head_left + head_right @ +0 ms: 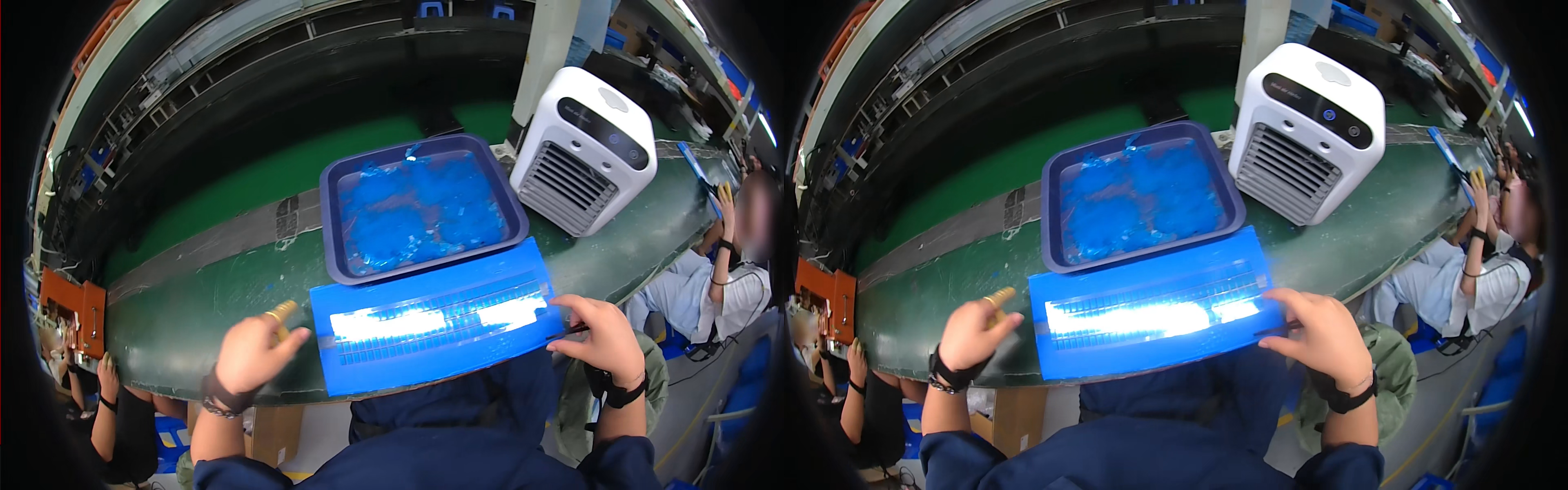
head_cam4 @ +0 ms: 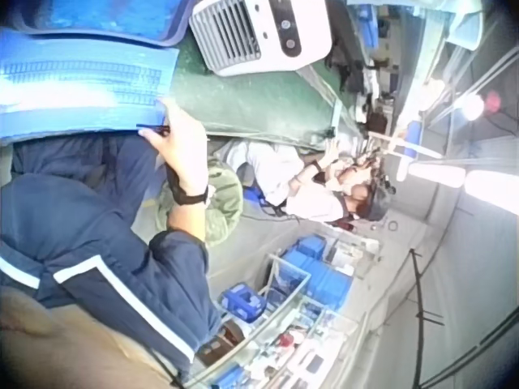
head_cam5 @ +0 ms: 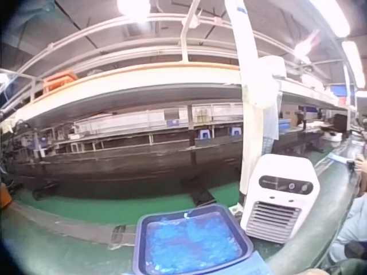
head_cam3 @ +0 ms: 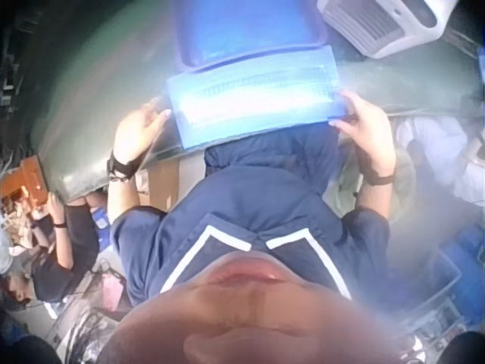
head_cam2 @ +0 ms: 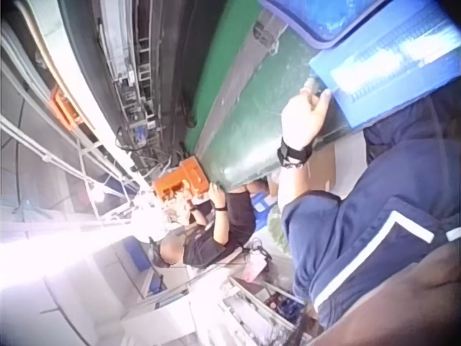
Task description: Picking up small blue thermal pads with tweezers and placing them into a black plastic housing.
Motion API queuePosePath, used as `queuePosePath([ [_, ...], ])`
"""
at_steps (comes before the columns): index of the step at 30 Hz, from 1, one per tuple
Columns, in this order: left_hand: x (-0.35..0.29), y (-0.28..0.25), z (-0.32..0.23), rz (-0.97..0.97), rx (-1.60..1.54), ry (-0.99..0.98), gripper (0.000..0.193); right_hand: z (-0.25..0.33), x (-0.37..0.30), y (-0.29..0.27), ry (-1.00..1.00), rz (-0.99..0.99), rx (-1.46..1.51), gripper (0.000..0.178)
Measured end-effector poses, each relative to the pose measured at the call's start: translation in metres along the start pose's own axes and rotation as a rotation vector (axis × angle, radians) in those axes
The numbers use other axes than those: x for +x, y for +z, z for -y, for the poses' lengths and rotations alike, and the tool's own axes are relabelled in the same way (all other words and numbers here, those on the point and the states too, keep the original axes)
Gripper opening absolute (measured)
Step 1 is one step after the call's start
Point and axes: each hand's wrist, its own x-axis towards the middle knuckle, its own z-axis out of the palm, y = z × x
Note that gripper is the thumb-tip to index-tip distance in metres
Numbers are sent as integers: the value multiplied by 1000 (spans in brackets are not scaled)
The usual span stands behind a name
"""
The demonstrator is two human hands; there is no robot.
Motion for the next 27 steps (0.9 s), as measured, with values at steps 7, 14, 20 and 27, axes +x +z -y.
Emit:
queuePosePath([
  [7, 58, 12, 72, 192, -1264, -27, 33, 21, 45, -18, -282, 286, 808, 16],
  [14, 112, 54, 84, 235, -1849, -33, 36, -16, 154, -10, -436, 376, 1368, 39],
  [20, 102, 56, 91, 225, -1880, -24, 35, -51, 171, 35, -312, 125, 1579, 35],
  [27, 103, 53, 94, 179, -1817, -63, 34, -49, 177, 36, -370, 182, 1664, 36],
])
